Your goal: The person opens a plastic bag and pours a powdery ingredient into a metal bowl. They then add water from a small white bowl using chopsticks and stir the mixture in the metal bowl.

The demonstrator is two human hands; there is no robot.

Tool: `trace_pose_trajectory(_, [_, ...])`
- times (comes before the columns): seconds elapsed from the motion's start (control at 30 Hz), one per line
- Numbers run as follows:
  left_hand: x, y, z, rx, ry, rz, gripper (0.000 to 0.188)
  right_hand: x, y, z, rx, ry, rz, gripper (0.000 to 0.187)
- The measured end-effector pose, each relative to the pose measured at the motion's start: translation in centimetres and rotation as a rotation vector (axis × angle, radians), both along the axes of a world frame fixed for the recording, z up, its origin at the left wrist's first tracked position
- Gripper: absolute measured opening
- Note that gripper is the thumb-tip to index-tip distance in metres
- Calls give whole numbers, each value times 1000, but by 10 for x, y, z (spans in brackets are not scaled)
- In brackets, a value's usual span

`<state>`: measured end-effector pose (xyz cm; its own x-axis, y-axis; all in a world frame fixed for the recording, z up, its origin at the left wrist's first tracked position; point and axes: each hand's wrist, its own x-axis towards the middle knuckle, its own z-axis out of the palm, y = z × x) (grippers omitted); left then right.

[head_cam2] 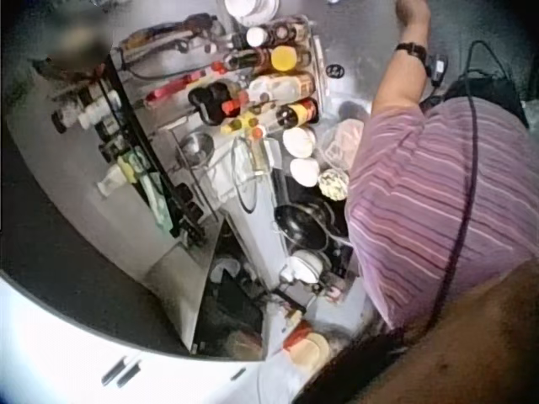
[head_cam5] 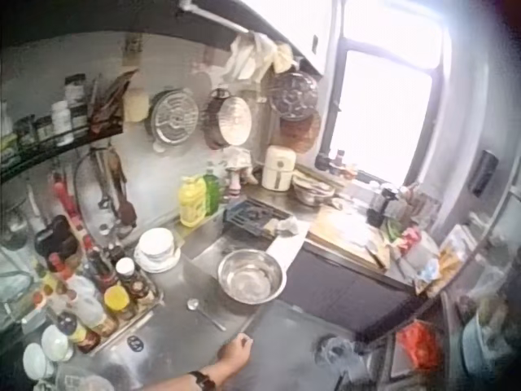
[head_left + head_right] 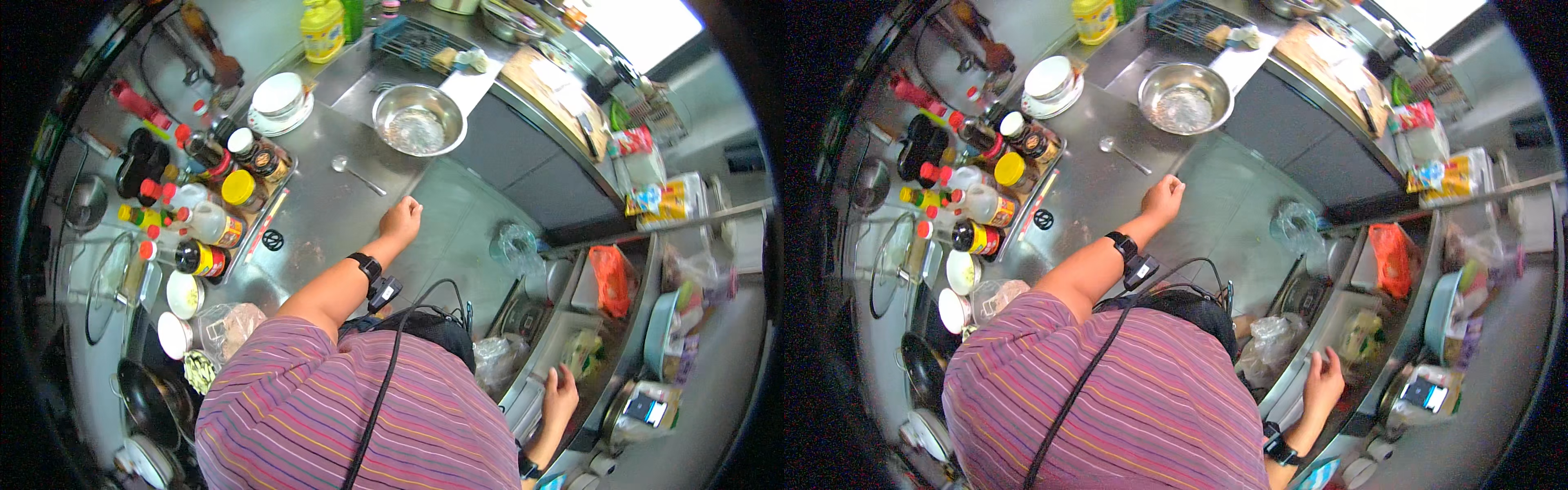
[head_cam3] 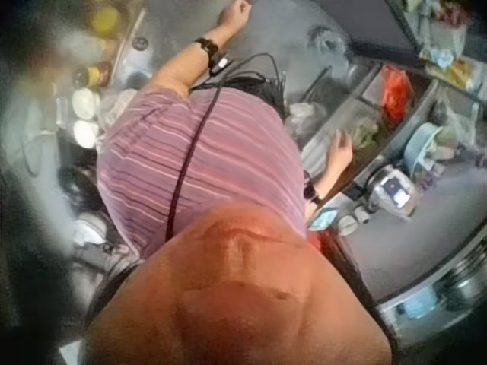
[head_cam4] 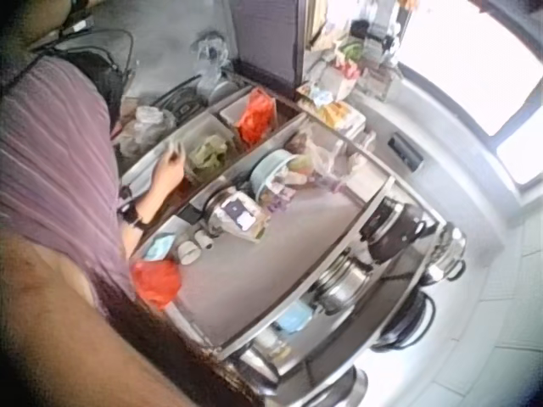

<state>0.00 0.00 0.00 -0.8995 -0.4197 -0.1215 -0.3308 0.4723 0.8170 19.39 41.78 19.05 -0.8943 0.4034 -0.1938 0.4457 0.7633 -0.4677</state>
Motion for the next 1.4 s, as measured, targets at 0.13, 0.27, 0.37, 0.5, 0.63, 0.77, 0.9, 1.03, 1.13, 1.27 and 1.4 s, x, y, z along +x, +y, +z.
trace_pose_trajectory(0.13, [0, -12, 8, -87, -2, 78, 21, -94, -54, -5, -341, -46, 260, 37])
trace_pose_trajectory(0.27, [-4, -41, 4, -132, -15, 171, 23, -200, -107, -33, -538, -210, 487, 37])
trace_pose_trajectory(0.37, [-4, -67, 4, -107, 35, 237, 25, -283, -149, -62, -810, -315, 523, 39])
trace_pose_trajectory(0.5, [-7, -82, 18, -276, -242, 396, 33, -392, -219, -96, -1030, -461, 516, 44])
trace_pose_trajectory(0.63, [-21, -76, 35, -336, -419, 533, 44, -461, -282, -126, -932, -567, 515, 47])
trace_pose_trajectory(0.77, [-38, -67, 38, -298, -677, 584, 45, -488, -305, -169, -941, -687, 471, 44])
trace_pose_trajectory(0.9, [-52, -65, 49, -145, -743, 652, 31, -491, -312, -192, -976, -692, 488, 31])
trace_pose_trajectory(1.03, [-62, -66, 58, -43, -752, 718, 25, -487, -317, -190, -1052, -677, 461, 25])
trace_pose_trajectory(1.13, [-65, -67, 53, -18, -764, 742, 26, -489, -322, -183, -1054, -689, 450, 23])
trace_pose_trajectory(1.27, [-59, -72, 37, -8, -699, 766, 28, -490, -327, -173, -1069, -634, 464, 21])
trace_pose_trajectory(1.4, [-29, -78, 34, 39, -585, 680, 30, -488, -331, -156, -1074, -619, 457, 20])
